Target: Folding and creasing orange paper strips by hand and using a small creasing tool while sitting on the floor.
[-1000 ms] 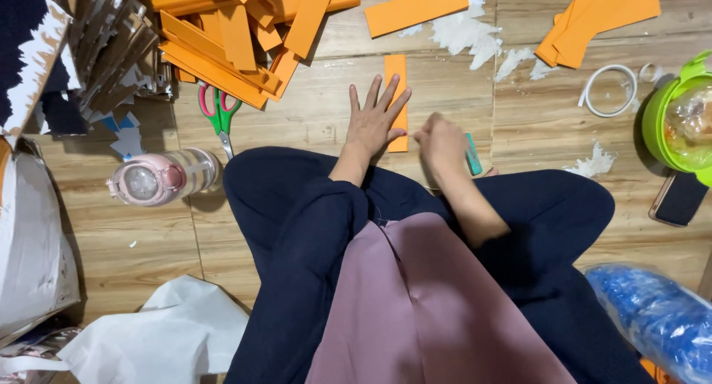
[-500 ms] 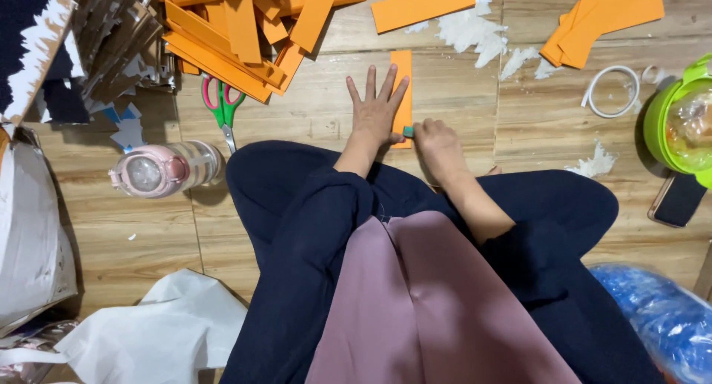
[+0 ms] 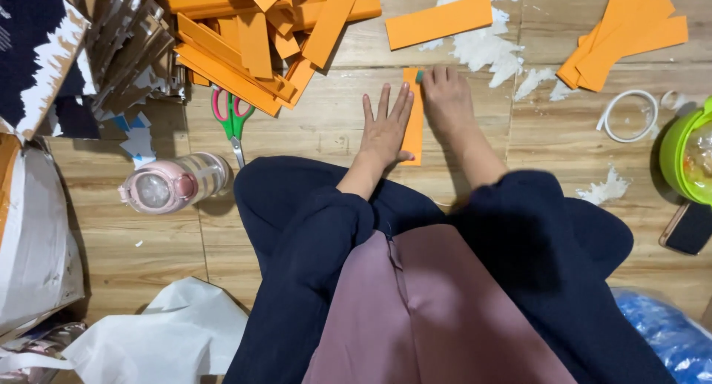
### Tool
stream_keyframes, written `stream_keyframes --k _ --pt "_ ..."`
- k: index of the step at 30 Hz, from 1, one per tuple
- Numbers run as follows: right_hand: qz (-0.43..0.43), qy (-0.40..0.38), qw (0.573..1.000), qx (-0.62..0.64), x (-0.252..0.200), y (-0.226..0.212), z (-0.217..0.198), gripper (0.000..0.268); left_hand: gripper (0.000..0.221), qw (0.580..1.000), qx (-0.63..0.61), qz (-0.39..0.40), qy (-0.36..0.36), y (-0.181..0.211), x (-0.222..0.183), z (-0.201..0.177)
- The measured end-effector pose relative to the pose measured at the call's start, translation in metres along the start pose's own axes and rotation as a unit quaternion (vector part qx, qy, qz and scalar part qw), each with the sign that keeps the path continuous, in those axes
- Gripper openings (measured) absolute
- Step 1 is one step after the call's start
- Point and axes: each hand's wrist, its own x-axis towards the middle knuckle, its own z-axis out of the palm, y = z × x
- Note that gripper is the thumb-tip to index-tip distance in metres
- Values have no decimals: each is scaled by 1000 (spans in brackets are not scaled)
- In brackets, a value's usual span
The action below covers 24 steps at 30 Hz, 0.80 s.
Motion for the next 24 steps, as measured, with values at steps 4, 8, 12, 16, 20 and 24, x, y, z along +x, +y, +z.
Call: stream_keyframes --k 4,8,12,16,20,24 --pt "76 -50 995 36 29 13 8 13 124 998 47 11 40 -3 8 13" --pt "121 -97 970 189 24 16 -9 12 137 999 41 12 4 -4 7 8" --pt "19 -163 981 102 -13 4 -28 13 126 998 47 -13 -33 2 -1 -6" --pt "-8 -185 975 123 -55 -17 -39 12 125 998 46 -12 -36 4 4 -6" --pt "-61 -163 978 116 -80 -31 -64 11 130 998 54 -26 -36 5 8 6" --pt "-112 -160 975 104 -98 -38 -78 12 127 996 62 -40 -50 11 2 -8"
